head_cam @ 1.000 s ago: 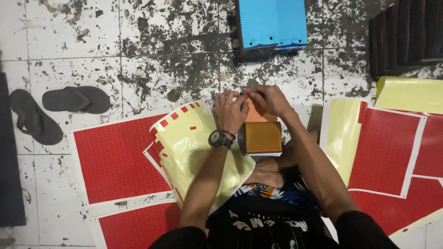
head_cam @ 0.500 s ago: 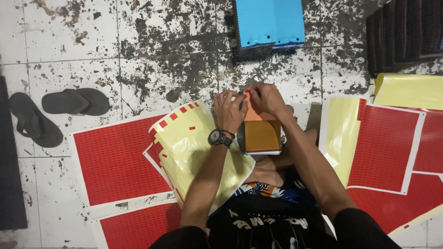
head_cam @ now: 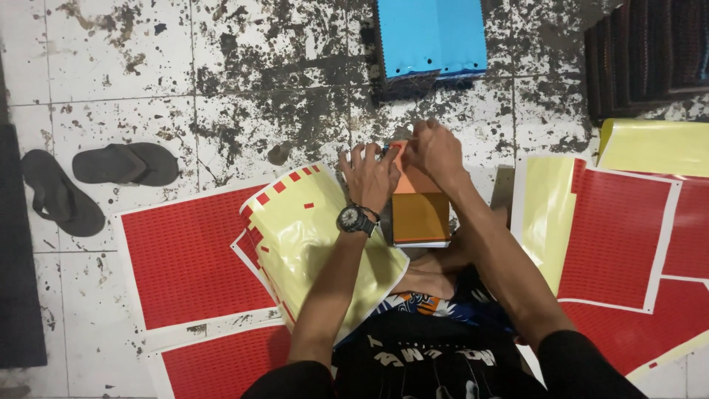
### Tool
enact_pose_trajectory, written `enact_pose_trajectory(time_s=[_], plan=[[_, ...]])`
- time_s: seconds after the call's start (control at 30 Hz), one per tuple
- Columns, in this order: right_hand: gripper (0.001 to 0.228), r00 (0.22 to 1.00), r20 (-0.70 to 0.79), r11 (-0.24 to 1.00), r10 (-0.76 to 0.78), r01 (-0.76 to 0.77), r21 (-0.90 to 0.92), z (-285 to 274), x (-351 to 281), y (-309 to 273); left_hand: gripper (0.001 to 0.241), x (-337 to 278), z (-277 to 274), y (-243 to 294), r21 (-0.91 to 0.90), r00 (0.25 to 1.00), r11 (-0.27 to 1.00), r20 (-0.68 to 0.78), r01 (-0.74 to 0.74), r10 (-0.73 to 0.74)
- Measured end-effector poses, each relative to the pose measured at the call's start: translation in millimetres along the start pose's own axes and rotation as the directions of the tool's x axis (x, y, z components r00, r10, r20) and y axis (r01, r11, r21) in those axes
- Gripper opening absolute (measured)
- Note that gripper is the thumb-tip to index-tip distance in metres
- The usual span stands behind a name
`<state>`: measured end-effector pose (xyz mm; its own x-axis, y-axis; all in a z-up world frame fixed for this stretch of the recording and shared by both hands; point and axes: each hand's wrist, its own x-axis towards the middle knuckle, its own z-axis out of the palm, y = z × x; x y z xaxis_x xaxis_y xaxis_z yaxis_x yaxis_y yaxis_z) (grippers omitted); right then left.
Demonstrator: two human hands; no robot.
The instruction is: Assembling booklets by stacking colored swatches and applying them to adhesive-backed sheets.
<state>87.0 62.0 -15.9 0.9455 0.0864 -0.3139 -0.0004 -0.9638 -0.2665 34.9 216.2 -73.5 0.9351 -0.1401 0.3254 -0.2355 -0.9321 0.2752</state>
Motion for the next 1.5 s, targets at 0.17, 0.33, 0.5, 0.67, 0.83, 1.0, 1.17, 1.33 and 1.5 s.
enact_pose_trajectory(time_s=[0.17, 0.33, 0.5, 0.67, 0.83, 1.0, 1.17, 1.33, 1.5], plan=[[0.023, 0.88, -0.3, 0.929, -0.369, 0.355, -0.102, 53.2, 24.7, 51.3, 0.03, 1.2, -6.1, 0.2, -0.04, 0.999, 0.998, 0.01, -0.038, 0.038], [0.013, 0.752, -0.462, 0.882, -0.471, 0.399, -0.25, 40.5, 2.5, 40.2, 0.029, 3.2, -8.8, -1.2, -0.141, 0.999, 0.99, 0.04, -0.025, 0.031], [0.009, 0.536, -0.655, 0.838, -0.533, 0.439, -0.323, 27.2, -15.9, 26.6, 0.043, -4.4, 3.4, -17.9, -0.432, 0.99, 0.894, -0.013, 0.124, -0.143], [0.001, 0.484, -0.703, 0.846, -0.521, 0.406, -0.346, 41.8, -12.6, 27.3, 0.045, -2.8, 2.3, -23.2, -0.571, 0.976, 0.804, -0.023, 0.165, -0.216], [0.009, 0.621, -0.521, 0.81, -0.586, 0.434, -0.395, 15.8, -33.8, 21.1, 0.047, 5.5, -27.9, -16.2, -0.692, 0.961, 0.681, 0.071, 0.241, -0.268], [0.029, 0.885, 0.021, 0.809, -0.465, 0.415, 0.415, -19.6, -46.0, 16.7, 0.046, 14.2, -41.8, -9.4, -0.755, 0.954, 0.583, 0.232, 0.301, -0.192], [0.022, 0.934, -0.129, 0.709, -0.334, 0.339, 0.618, 21.8, -16.0, 36.0, 0.052, 19.5, -52.0, 1.0, -0.768, 0.928, 0.523, 0.332, 0.369, -0.167], [0.019, 0.95, -0.122, 0.683, -0.286, 0.292, 0.67, 40.3, -4.2, 41.4, 0.051, 18.9, -43.0, 0.1, -0.743, 0.921, 0.551, 0.362, 0.38, -0.147], [0.013, 0.968, -0.192, 0.717, -0.163, 0.25, 0.65, 52.2, 3.5, 50.9, 0.053, 9.4, -16.3, -6.8, -0.652, 0.982, 0.735, 0.109, 0.186, -0.153]])
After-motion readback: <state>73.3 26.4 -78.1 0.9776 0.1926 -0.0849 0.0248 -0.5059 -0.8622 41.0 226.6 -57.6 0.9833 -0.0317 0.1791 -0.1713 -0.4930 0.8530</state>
